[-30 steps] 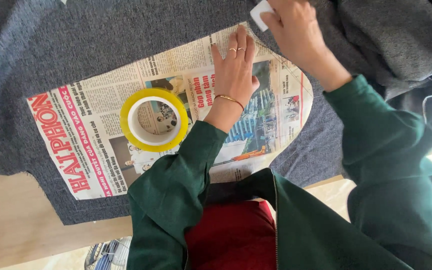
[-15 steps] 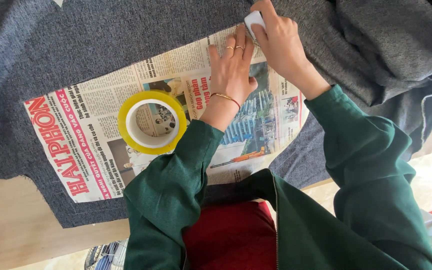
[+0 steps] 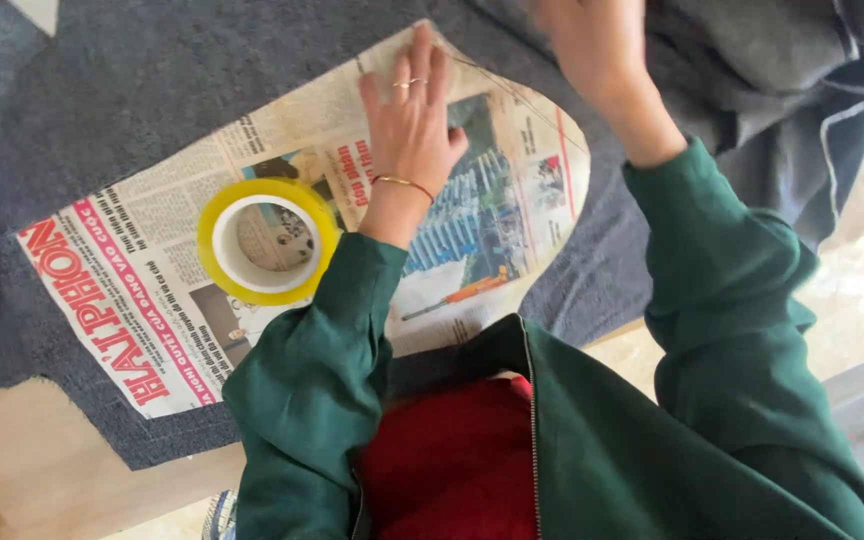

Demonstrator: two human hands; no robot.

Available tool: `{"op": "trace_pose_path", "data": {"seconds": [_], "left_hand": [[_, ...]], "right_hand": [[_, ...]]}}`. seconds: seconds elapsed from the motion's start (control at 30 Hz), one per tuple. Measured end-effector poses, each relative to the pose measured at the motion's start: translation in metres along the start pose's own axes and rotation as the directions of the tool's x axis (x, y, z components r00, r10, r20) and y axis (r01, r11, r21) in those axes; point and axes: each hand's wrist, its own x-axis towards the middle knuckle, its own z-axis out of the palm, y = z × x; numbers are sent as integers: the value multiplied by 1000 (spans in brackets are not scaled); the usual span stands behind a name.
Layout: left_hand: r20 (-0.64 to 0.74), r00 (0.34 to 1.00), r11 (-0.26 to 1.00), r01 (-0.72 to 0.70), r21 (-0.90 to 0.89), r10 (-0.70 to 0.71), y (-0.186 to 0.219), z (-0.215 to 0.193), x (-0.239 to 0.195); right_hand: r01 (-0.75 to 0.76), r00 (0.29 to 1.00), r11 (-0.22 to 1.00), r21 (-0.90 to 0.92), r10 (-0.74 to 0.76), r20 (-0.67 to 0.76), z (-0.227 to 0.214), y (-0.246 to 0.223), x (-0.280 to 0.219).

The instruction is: Tracing a paper pattern onto fabric using chalk and securing it with tape

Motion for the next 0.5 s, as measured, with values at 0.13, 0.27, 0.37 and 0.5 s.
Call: {"op": "trace_pose_path", "data": {"seconds": [0.13,0.27,0.37,0.5], "left_hand": [[-124,989,989,-91,-117,76,36,-18,-16],[-6,965,937,-256,-239,262,98,-18,-42],[-52,928,913,-372,-166,368,129,-15,-52],[-70,930,916,-367,-159,361,142,-24,-53]], "right_hand": [[-281,960,959,-25,280,-29,-59,-5,-83],[-281,959,957,-63,283,22,-81,10,-163],[-232,965,956,-177,249,78,-83,17,-196],[-87,986,966,-245,118,117,-77,26,-207]]}}
